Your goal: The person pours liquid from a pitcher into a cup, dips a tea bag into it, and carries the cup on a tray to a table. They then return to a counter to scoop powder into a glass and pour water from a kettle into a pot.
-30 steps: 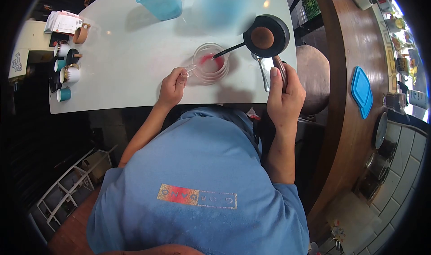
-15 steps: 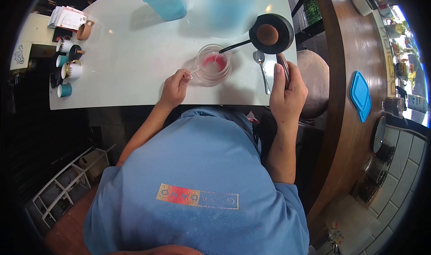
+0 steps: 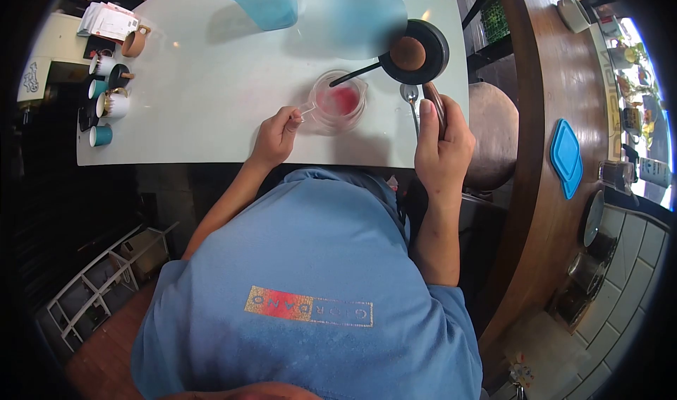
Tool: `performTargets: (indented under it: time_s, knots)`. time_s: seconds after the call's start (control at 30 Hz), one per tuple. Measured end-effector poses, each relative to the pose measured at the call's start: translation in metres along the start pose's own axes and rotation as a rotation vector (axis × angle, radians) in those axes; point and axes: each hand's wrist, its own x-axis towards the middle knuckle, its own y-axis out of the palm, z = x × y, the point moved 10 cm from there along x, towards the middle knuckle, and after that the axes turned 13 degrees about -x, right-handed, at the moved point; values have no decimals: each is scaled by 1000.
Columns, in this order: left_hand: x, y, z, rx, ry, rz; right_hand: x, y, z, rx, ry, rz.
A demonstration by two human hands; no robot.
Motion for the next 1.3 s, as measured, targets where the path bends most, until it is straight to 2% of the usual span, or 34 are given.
performTargets:
  time_s: [0.33, 0.4, 0.73, 1.3]
  knots:
    - [0, 0, 9, 8, -104, 21, -9, -18, -11, 45, -15, -67]
    - [0, 1, 9, 8, -96, 22, -8, -20, -18, 44, 33, -73]
    - [1, 0, 6, 1, -85, 28, 6, -17, -8, 3, -17, -130]
    - [0, 1, 6, -1, -84, 25, -15, -10, -9, 21, 31, -16]
